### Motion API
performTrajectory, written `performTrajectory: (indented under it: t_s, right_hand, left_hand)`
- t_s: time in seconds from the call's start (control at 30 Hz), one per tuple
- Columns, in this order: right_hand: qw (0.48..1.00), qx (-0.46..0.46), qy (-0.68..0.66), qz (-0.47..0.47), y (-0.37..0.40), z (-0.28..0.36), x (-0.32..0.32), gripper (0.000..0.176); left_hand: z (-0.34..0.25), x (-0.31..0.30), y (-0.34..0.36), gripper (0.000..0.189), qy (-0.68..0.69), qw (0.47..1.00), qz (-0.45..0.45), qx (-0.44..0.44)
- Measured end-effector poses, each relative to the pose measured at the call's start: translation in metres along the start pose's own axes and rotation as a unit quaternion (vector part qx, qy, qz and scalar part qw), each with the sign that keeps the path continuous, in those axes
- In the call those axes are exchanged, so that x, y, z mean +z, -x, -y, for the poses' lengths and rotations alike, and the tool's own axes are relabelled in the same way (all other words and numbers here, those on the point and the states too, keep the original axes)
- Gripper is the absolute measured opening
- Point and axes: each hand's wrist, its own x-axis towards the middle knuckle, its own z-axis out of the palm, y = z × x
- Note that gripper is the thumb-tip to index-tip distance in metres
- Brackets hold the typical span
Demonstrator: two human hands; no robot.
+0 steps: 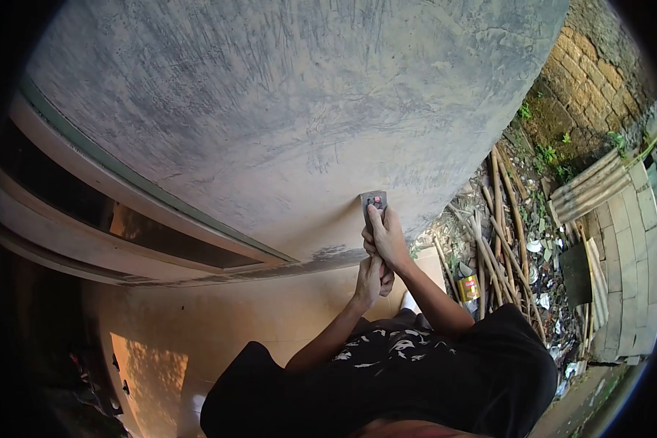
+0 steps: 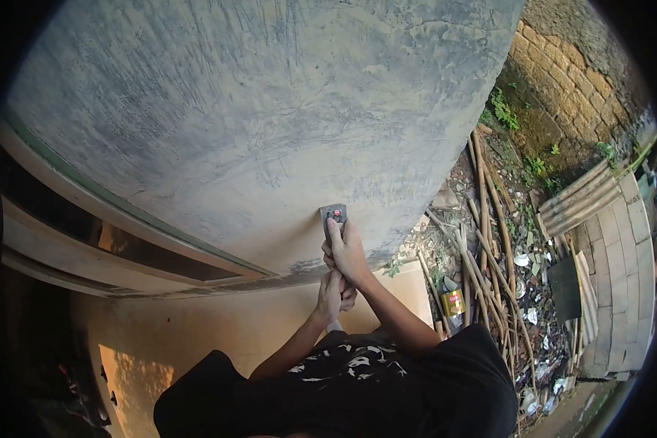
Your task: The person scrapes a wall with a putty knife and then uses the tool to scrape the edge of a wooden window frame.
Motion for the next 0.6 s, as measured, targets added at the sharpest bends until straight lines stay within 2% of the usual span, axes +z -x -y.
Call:
performTrajectory:
  t_s: [0.07,0.13,0.17,0.23,0.27,0.3,0.37,0.4,0.43,0.47,0.53,0.6]
  right_hand:
    - [1.000,-0.018,0.002,0.002,0.004,0.003,0.002,0.031]
    - [0.987,-0.079,0.108,0.086,0.011,0.009,0.002,0.032]
    - [0.976,-0.097,0.167,0.101,0.022,0.025,0.010,0.036]
    - [0.945,-0.180,0.232,0.141,0.029,0.018,0.011,0.040]
    - [0.957,-0.109,0.205,0.174,0.040,0.024,0.016,0.042]
    - [0.962,-0.036,0.177,0.205,0.052,0.029,0.023,0.044]
    - [0.930,-0.044,0.271,0.245,0.065,0.029,0.027,0.045]
    - [0.935,-0.069,0.252,0.241,0.066,0.014,0.028,0.046]
    - [0.938,-0.094,0.233,0.239,0.067,0.000,0.028,0.048]
    - [0.936,-0.095,0.235,0.243,0.070,-0.005,0.032,0.048]
    - [0.952,0.036,0.173,0.251,0.074,-0.011,0.039,0.046]
    - [0.953,0.037,0.169,0.249,0.077,-0.023,0.048,0.044]
  left_hand:
    - [-0.007,0.001,0.004,0.052,0.001,1.000,0.011,0.007]
    - [-0.016,0.000,0.007,0.053,-0.027,0.996,0.015,0.088]
    - [-0.027,-0.005,0.012,0.058,-0.004,0.998,0.041,0.056]
    - [-0.045,-0.017,0.022,0.065,0.105,0.988,0.109,0.023]
    - [-0.042,-0.038,0.017,0.069,0.191,0.957,0.217,0.012]
    - [-0.045,-0.039,0.023,0.070,0.252,0.930,0.264,0.024]
    - [-0.046,-0.049,0.030,0.070,0.333,0.862,0.381,0.006]
    - [-0.042,-0.055,0.037,0.070,0.339,0.866,0.366,0.002]
    - [-0.040,-0.060,0.044,0.071,0.269,0.918,0.293,0.015]
    - [-0.036,-0.064,0.049,0.070,0.260,0.920,0.293,0.020]
    - [-0.026,-0.069,0.057,0.070,0.295,0.906,0.302,0.009]
    - [-0.022,-0.075,0.065,0.073,0.279,0.919,0.277,-0.005]
